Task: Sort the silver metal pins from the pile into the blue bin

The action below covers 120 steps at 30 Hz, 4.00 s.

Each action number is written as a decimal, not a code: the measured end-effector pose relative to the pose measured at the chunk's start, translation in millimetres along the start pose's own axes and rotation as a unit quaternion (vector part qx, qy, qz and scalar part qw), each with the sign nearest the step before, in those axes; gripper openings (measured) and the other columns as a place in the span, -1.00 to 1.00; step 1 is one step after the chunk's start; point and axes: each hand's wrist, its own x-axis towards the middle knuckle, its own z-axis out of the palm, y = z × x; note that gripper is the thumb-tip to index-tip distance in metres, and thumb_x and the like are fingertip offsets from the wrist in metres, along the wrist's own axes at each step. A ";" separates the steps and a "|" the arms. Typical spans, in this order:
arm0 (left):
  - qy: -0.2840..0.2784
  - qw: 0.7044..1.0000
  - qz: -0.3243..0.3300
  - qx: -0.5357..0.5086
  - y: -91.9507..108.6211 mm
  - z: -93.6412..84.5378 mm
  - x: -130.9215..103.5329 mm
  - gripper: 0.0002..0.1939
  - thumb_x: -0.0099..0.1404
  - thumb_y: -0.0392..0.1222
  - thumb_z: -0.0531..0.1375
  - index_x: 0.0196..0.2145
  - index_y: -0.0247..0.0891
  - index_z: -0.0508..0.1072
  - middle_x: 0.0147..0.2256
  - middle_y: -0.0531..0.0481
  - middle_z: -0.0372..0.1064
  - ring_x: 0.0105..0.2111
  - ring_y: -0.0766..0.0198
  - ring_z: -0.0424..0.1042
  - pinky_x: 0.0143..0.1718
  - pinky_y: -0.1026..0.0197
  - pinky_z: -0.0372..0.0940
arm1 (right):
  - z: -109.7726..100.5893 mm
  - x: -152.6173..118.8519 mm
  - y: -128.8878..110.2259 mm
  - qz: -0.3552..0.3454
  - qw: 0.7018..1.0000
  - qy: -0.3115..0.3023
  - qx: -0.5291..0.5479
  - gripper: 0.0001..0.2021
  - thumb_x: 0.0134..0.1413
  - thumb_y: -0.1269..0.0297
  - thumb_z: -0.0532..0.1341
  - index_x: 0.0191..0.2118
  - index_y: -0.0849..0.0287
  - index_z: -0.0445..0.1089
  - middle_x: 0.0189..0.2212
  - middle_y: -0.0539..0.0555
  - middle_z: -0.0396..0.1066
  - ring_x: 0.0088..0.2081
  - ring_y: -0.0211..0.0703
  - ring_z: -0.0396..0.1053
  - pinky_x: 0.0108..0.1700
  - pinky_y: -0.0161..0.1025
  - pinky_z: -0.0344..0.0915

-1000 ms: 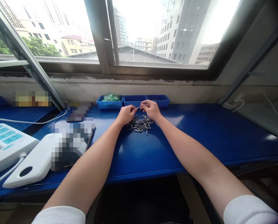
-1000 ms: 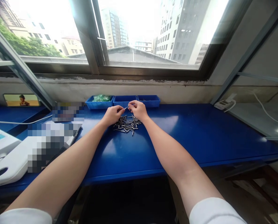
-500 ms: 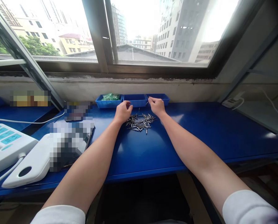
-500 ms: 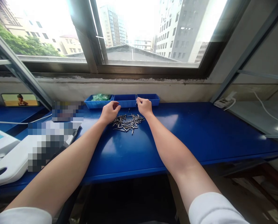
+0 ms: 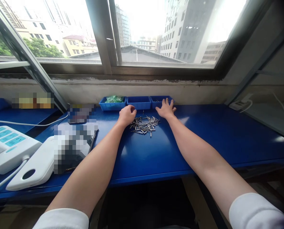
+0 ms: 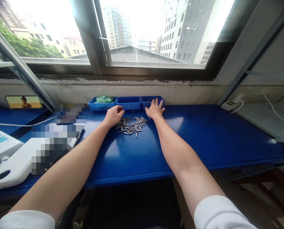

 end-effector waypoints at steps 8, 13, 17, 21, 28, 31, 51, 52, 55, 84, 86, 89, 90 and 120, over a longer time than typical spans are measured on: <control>-0.041 0.999 -0.004 0.028 3.1 -3.1 -2.0 -0.71 0.20 -0.10 0.10 -0.16 -0.24 0.44 -0.13 -0.10 0.44 -0.11 0.12 0.38 -0.10 0.17 0.25 | 1.9 -9.9 -8.1 -0.029 0.998 0.047 0.022 -0.34 0.03 0.03 0.12 0.23 0.16 0.02 0.31 0.26 -0.25 0.26 0.26 -0.27 0.11 0.25 -0.02; -0.065 0.996 0.008 0.061 3.1 -3.0 -3.1 -0.73 0.19 -0.11 0.09 -0.21 -0.24 0.48 -0.14 -0.13 0.43 -0.11 0.09 0.38 -0.07 0.14 0.24 | 0.1 -23.1 -21.1 -0.132 0.989 0.044 0.054 -0.54 0.02 0.12 0.15 0.05 0.16 0.29 0.20 0.22 0.07 0.17 0.18 -0.05 0.10 0.10 0.04; -0.062 0.996 0.019 0.067 1.7 -1.9 -2.7 -0.73 0.19 -0.16 0.06 -0.23 -0.23 0.49 -0.15 -0.13 0.42 -0.12 0.08 0.38 -0.04 0.12 0.22 | -2.2 -32.8 -30.6 -0.247 0.966 -0.023 0.072 -0.73 0.02 0.16 0.16 -0.20 0.16 0.45 -0.11 0.15 0.37 0.00 0.04 0.17 0.05 -0.02 0.12; -0.059 0.996 0.012 0.068 -0.7 -0.7 -1.6 -0.71 0.18 -0.24 0.03 -0.22 -0.20 0.49 -0.13 -0.09 0.42 -0.11 0.12 0.37 -0.03 0.15 0.22 | -1.5 -40.6 -38.5 -0.341 0.931 -0.086 0.094 -0.74 -0.02 0.17 0.21 -0.24 0.20 0.47 -0.30 0.11 0.42 -0.19 -0.12 0.28 -0.06 -0.18 0.20; -0.055 0.996 0.010 0.067 -2.8 -2.0 -1.3 -0.67 0.17 -0.29 -0.01 -0.21 -0.21 0.49 -0.13 -0.07 0.42 -0.12 0.15 0.37 -0.03 0.17 0.22 | -0.3 -42.1 -42.0 -0.364 0.920 -0.075 0.122 -0.79 -0.01 0.28 0.19 -0.26 0.23 0.49 -0.34 0.11 0.45 -0.26 -0.18 0.35 -0.15 -0.27 0.26; -0.055 0.997 0.007 0.057 -3.8 -2.2 -0.4 -0.67 0.17 -0.30 -0.01 -0.21 -0.23 0.49 -0.14 -0.07 0.41 -0.12 0.16 0.37 -0.03 0.17 0.22 | -2.2 -28.0 -27.6 -0.253 0.958 0.000 0.137 -0.75 -0.02 0.43 0.10 -0.23 0.22 0.49 -0.24 0.11 0.47 -0.20 -0.16 0.38 -0.08 -0.28 0.27; -0.068 0.996 0.018 0.063 -4.4 0.4 -1.5 -0.70 0.18 -0.27 0.01 -0.22 -0.23 0.49 -0.15 -0.07 0.40 -0.14 0.15 0.37 -0.05 0.17 0.22 | 4.6 -4.4 9.2 -0.143 0.990 -0.019 0.002 -0.69 0.10 0.31 0.05 -0.10 0.18 0.44 -0.09 0.16 0.34 -0.09 -0.08 0.32 -0.02 -0.22 0.25; -0.067 0.996 0.018 0.063 -4.5 0.5 -1.4 -0.70 0.18 -0.26 0.01 -0.22 -0.23 0.49 -0.15 -0.07 0.40 -0.15 0.15 0.37 -0.05 0.17 0.22 | 4.6 -4.3 9.6 -0.124 0.992 0.000 0.002 -0.70 0.09 0.29 0.06 -0.11 0.18 0.44 -0.09 0.16 0.34 -0.10 -0.07 0.33 -0.04 -0.22 0.26; -0.066 0.996 0.021 0.064 -5.4 0.9 -1.0 -0.70 0.17 -0.25 0.01 -0.23 -0.23 0.49 -0.16 -0.07 0.40 -0.15 0.14 0.37 -0.06 0.16 0.22 | 2.7 -4.3 9.6 -0.049 0.997 0.046 -0.024 -0.70 0.02 0.27 0.13 -0.12 0.22 0.43 -0.09 0.22 0.34 -0.05 0.05 0.30 -0.07 -0.12 0.29; -0.081 0.994 0.028 0.070 -3.8 -0.7 -2.0 -0.72 0.20 -0.18 0.05 -0.20 -0.21 0.48 -0.16 -0.07 0.42 -0.13 0.15 0.38 -0.07 0.20 0.24 | -16.4 18.3 18.1 0.104 0.731 0.057 0.672 -0.89 -0.16 0.51 0.19 -0.49 0.22 0.23 -0.63 -0.07 0.28 -0.66 -0.45 0.09 -0.69 -0.49 -0.04; -0.079 0.994 0.030 0.068 -3.3 -1.0 -2.2 -0.73 0.20 -0.18 0.04 -0.21 -0.22 0.49 -0.16 -0.07 0.42 -0.13 0.15 0.38 -0.07 0.19 0.23 | -18.5 19.3 18.6 0.121 0.725 0.046 0.677 -0.88 -0.15 0.53 0.18 -0.50 0.22 0.22 -0.63 -0.05 0.29 -0.64 -0.44 0.13 -0.68 -0.50 0.01; -0.075 0.994 0.037 0.067 -3.5 -0.5 -2.0 -0.73 0.19 -0.19 0.04 -0.22 -0.22 0.49 -0.17 -0.07 0.42 -0.15 0.14 0.38 -0.07 0.17 0.23 | -20.1 22.1 14.6 0.125 0.748 0.044 0.650 -0.90 -0.14 0.54 0.16 -0.48 0.22 0.24 -0.63 -0.06 0.27 -0.60 -0.41 0.21 -0.61 -0.47 0.17; -0.075 0.994 0.038 0.066 -3.7 -0.1 -1.8 -0.73 0.19 -0.19 0.04 -0.22 -0.22 0.49 -0.17 -0.07 0.42 -0.15 0.14 0.38 -0.07 0.17 0.23 | -20.4 23.6 12.5 0.119 0.769 0.055 0.626 -0.91 -0.14 0.53 0.15 -0.46 0.22 0.26 -0.62 -0.06 0.28 -0.59 -0.40 0.23 -0.56 -0.44 0.23; -0.086 0.989 0.050 0.106 1.1 1.2 -1.8 -0.71 0.20 -0.15 0.06 -0.18 -0.21 0.49 -0.13 -0.09 0.41 -0.11 0.09 0.36 -0.04 0.14 0.22 | -7.4 -11.6 -50.9 -0.235 0.966 -0.101 0.030 -0.69 0.04 0.16 0.15 -0.10 0.07 0.45 -0.20 0.02 0.49 -0.16 -0.14 0.38 -0.12 -0.30 0.25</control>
